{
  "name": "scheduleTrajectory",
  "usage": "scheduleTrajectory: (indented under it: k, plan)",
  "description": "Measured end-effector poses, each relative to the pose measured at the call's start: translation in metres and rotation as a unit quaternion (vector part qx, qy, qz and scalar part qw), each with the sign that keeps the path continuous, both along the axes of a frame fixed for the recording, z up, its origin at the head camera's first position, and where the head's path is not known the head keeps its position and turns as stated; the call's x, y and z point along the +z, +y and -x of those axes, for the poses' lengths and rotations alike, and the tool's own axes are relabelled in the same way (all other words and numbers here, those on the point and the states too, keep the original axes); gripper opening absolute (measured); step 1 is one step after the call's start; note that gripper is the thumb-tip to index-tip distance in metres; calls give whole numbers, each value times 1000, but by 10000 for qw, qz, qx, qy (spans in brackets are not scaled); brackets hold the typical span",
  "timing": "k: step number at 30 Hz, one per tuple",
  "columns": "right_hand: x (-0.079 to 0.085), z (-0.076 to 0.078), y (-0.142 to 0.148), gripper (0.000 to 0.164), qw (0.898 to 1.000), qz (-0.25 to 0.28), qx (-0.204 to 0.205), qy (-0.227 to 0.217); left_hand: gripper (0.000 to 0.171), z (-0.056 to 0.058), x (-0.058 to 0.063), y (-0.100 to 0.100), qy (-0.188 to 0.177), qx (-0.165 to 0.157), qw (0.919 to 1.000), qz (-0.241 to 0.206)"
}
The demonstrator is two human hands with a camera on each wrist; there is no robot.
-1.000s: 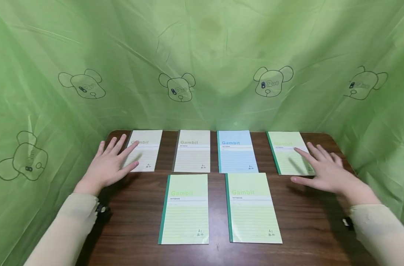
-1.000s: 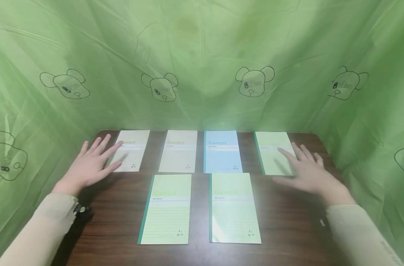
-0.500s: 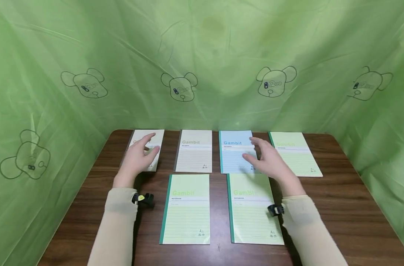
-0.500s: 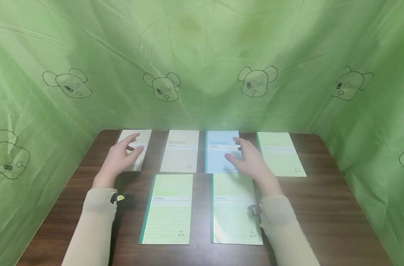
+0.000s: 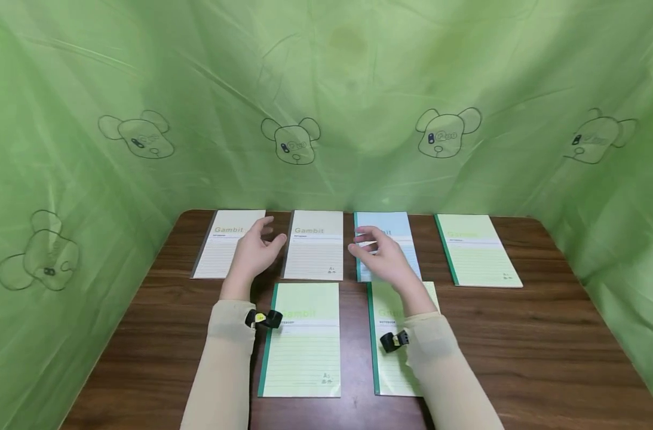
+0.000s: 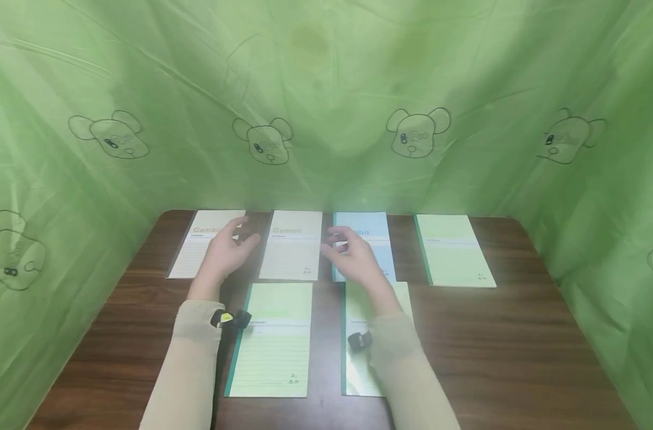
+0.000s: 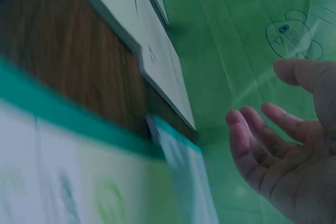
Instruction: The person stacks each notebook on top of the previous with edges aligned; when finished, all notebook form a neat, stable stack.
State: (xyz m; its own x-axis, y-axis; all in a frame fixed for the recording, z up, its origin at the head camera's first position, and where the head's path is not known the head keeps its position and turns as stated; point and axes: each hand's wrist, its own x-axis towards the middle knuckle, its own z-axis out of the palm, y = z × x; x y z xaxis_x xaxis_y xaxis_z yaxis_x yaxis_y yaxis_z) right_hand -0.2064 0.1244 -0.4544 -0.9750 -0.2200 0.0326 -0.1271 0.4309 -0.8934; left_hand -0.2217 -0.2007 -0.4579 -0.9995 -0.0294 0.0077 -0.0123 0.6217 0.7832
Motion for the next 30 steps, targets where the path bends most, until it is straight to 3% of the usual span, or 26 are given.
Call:
scheduleTrajectory:
  k: [9, 19, 23, 30]
  plan:
    - [-18, -2, -41, 46, 9983, 230, -511, -162, 61, -1, -9, 8, -329, 19, 9993, 194]
    - [-37, -7, -48, 48, 9982, 1, -327, -493, 63, 4, -24, 7, -1022, -143, 9911, -839]
    - [-36, -9, -48, 54, 9978, -178, -343, -534, 61, 4, -24, 7, -1150, -203, 9879, -1017]
    - [-32, -10, -48, 60, 9968, -376, -372, -598, 67, 3, -16, 14, -1156, -32, 9907, -714]
